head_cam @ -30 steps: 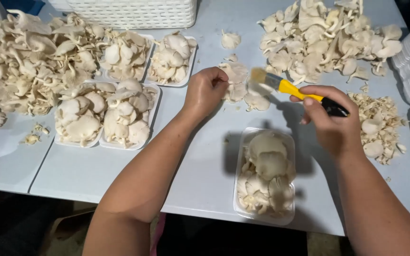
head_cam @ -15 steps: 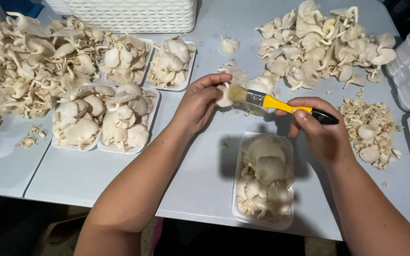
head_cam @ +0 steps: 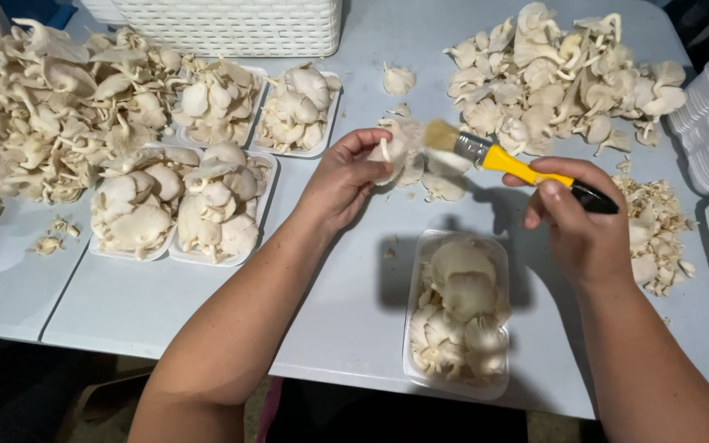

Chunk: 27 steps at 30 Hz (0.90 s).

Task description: Cleaning oyster mushrooms with a brush and arranging them into plastic trays for packaging.

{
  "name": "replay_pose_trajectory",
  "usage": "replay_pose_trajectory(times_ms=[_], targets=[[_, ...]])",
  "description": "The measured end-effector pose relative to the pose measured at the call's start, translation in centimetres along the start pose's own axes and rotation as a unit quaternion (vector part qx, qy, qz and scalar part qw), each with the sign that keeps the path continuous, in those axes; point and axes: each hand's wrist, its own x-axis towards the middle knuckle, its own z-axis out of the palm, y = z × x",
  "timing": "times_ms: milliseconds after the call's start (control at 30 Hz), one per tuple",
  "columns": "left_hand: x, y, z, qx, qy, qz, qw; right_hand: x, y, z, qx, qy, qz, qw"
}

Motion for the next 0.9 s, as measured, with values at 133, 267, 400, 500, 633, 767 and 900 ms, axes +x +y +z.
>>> replay_pose_trajectory(times_ms=[133,267,400,500,633,767,900], targets=[[-0.7,0.1,0.5,-0.007,-0.041,-0.022,0.999,0.1,1.4,-0.4,0.031,-0.072,0.009,0.997],[-1.0,0.2,0.6,0.013,-0.084,-0.011,0.996,0.1,-0.4,0.0,-0.09,-0.029,0.072,0.993],[-0.7,-0.2,0.4,0.028,-0.064,0.001,0.998,-0.3,-0.8,-0.1,-0.037,0.032,0.004,0.999],[-1.3,0.0,0.8,0.035,-0.087,0.0,0.996,-0.3,-0.7,-0.1,-0.122,-0.034,0.058,0.99],[-1.7,0.5,1.4,0.057,-0.094,0.021,0.994,-0.2,-2.5,0.7,-0.15,-0.002,0.126,0.981],[-1.2,0.4,1.0,0.028,-0.027,0.001,0.999,-0.5,-1.3,-0.3,-0.087,0.012,0.006,0.996],[-1.1,0.3,0.9,-0.01,-0.012,-0.031,0.999,-0.2,1.7,-1.3,0.078,-0.128,-0.053,0.987]])
